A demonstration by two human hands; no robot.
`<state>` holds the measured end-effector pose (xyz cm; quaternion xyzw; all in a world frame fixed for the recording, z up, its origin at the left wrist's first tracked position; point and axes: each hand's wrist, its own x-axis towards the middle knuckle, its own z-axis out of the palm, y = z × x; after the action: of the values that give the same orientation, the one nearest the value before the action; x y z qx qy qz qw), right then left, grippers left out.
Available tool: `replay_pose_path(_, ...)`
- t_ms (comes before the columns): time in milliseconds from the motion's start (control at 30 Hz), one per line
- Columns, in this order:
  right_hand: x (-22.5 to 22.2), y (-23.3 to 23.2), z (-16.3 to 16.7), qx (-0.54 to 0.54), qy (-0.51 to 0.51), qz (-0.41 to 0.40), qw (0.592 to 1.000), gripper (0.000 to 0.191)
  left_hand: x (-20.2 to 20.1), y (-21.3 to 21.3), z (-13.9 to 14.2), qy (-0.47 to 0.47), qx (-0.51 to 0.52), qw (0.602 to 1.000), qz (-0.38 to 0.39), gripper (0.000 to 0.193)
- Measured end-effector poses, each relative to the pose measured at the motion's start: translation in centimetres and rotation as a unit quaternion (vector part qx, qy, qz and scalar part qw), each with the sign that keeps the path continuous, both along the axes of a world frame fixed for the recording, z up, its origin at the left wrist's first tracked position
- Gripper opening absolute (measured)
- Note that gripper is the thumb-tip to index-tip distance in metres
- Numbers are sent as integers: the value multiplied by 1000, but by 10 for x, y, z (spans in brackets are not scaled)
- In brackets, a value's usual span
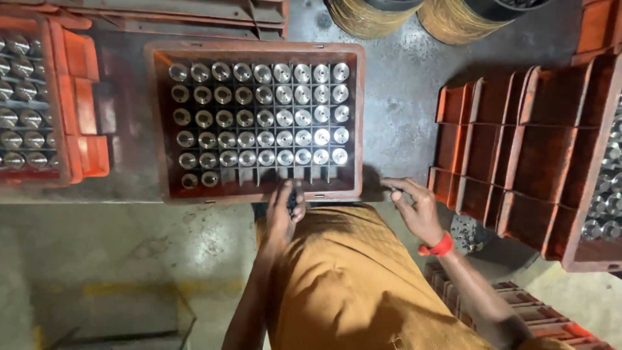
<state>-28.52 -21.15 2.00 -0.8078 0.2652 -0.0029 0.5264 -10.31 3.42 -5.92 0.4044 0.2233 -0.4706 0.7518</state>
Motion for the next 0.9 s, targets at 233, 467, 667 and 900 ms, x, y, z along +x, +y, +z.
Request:
replay_pose_path(233,61,56,-33,135,-154,91,975,27,-30,-23,54,-88,-52,981,-164,42)
replay_pose_path(467,77,64,-55,297,-17,-21,954,17,-36,-4,40,-51,-15,997,-56,39)
replay_pose_path(667,93,109,-44,332,-31,-86,939,22,-37,-10,7,-3,57,998,-4,19)
replay_pose_path(900,114,117,-40,281,-81,-81,953,26,18,15,13,-86,126,975,-161,21)
